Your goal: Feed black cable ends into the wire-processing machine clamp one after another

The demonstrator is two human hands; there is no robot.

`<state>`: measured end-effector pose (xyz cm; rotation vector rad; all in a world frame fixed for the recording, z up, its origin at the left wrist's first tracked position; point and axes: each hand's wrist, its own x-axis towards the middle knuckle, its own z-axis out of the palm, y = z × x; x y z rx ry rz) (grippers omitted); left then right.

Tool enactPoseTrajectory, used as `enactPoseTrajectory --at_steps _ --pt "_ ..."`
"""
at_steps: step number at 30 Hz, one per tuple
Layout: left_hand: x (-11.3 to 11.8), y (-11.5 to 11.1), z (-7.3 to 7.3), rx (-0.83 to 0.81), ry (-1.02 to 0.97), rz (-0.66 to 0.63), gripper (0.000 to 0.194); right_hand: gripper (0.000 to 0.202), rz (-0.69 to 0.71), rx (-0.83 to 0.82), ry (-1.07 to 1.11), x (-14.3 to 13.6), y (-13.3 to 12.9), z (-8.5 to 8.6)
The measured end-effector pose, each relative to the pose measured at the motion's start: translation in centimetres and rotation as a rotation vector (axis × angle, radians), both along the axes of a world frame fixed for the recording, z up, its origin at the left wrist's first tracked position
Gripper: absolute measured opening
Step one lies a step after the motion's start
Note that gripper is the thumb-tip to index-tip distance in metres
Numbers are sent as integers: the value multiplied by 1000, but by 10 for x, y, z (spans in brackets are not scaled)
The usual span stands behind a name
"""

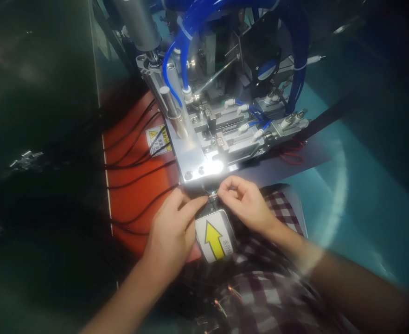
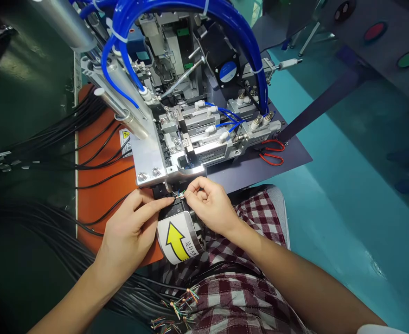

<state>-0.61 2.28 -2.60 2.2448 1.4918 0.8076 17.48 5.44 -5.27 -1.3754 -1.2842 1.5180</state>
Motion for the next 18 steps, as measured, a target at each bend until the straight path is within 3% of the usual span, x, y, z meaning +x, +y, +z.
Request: enactPoseTrajectory --at_steps 6,12,18 --pt "0 0 0 -9 37 -16 29 11 -32 -121 -4 -5 0 8" --pt "1 1 1 2 45 -18 29 10 -66 -87 -38 -9 -2 10" --pt "1 1 2 -15 9 -11 28 14 -3 -139 -41 0 1 12"
